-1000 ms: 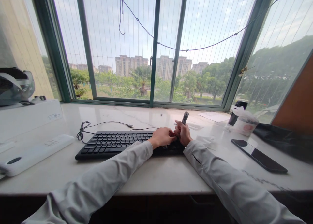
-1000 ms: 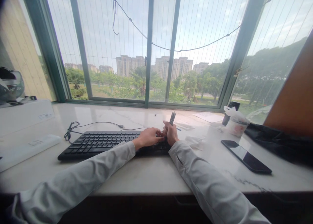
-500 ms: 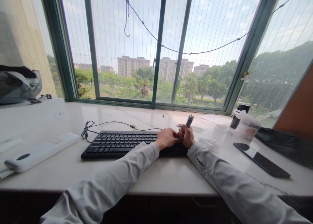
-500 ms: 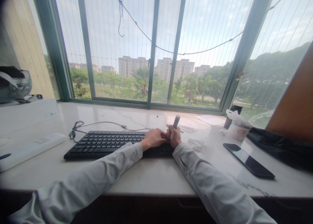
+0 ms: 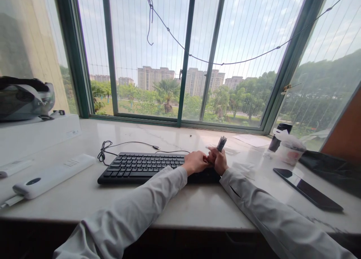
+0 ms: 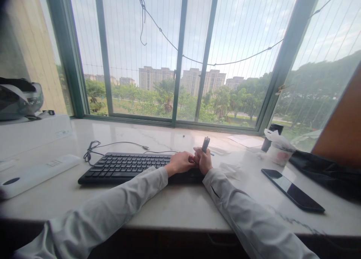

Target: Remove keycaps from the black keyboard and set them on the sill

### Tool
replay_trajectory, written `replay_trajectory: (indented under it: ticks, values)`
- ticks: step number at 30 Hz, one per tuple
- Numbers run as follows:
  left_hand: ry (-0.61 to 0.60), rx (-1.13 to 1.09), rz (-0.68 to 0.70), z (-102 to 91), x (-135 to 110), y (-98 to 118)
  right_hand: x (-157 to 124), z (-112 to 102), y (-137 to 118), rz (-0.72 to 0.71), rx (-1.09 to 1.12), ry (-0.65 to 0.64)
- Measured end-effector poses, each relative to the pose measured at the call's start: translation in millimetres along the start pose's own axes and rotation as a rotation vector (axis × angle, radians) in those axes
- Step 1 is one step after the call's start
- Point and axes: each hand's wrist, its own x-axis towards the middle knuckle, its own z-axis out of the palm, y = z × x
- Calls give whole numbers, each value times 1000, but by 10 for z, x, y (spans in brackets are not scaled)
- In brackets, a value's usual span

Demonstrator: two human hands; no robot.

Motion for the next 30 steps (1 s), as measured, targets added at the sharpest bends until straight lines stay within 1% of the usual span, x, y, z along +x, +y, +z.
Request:
replay_trajectory:
  ticks: [4, 7, 12, 17, 19, 22, 25, 28, 30]
  values:
    - [9, -29, 6, 7, 13, -24, 32, -3, -75, 71, 120, 22]
    - [-4, -105, 24, 6, 25, -51, 73, -18, -149, 112, 225, -13]
    - [10, -126, 8, 2, 30, -74, 113, -56, -210, 95, 274, -54]
    - [33, -176, 39, 30, 70, -116, 162, -116, -312, 46, 275, -11]
    - [65, -250, 54, 39, 100, -144, 200, -157, -370, 14, 202, 26]
    - [113, -418, 43, 32, 147, -189, 248, -224, -417, 15, -11, 44]
    - [217, -504, 7, -2, 181, -233, 254, -263, -386, 101, -306, -32]
    - [343, -468, -2, -35, 200, -274, 227, -264, -317, 190, -569, -157]
    - [378, -435, -6, -43, 207, -298, 208, -255, -289, 196, -686, -221]
